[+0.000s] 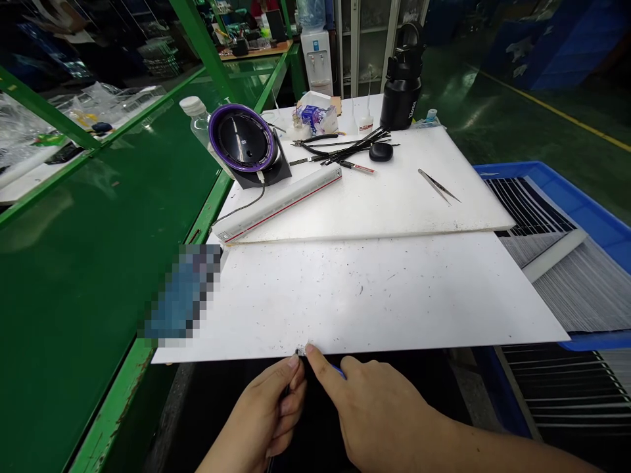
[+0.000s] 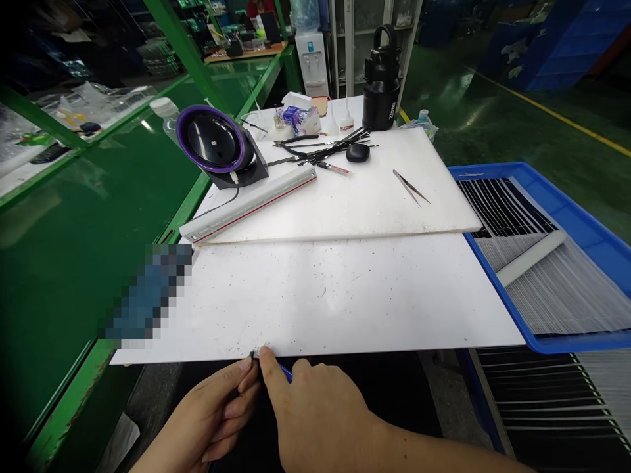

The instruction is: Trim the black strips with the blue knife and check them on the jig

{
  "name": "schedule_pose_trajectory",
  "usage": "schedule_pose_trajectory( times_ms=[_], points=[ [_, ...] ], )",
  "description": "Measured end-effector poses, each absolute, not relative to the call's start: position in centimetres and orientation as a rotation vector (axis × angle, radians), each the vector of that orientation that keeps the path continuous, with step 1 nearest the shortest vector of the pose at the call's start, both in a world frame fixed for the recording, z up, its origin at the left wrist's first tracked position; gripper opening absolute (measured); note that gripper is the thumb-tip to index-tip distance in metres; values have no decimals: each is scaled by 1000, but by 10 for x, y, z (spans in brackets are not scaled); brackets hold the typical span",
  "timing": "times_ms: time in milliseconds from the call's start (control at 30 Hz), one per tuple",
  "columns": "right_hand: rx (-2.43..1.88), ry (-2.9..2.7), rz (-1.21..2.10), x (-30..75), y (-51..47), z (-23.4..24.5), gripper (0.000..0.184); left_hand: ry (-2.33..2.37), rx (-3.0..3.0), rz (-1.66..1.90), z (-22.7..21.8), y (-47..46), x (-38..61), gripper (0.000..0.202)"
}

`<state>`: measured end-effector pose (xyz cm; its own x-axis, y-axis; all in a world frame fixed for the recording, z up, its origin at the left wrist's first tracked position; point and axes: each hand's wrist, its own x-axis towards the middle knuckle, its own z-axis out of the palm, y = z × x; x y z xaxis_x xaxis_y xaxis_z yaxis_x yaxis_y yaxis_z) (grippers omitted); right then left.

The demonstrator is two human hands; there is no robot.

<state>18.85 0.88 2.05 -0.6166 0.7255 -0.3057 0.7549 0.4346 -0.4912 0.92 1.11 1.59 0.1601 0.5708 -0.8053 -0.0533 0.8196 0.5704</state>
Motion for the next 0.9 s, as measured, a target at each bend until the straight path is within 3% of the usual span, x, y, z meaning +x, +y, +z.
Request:
schedule_pose_trajectory(
  times_ms=[267, 533, 900],
  points=[
    [1366, 2604, -1011, 191, 11, 25, 87, 1317, 470, 470, 11, 12, 6, 39],
    [1360, 2609, -886, 187, 9, 24, 91, 1296, 477, 464, 11, 10, 1, 36],
    [1428, 2685, -1057, 199, 12, 26, 67, 1211, 600, 290, 13, 25, -17, 37]
  ],
)
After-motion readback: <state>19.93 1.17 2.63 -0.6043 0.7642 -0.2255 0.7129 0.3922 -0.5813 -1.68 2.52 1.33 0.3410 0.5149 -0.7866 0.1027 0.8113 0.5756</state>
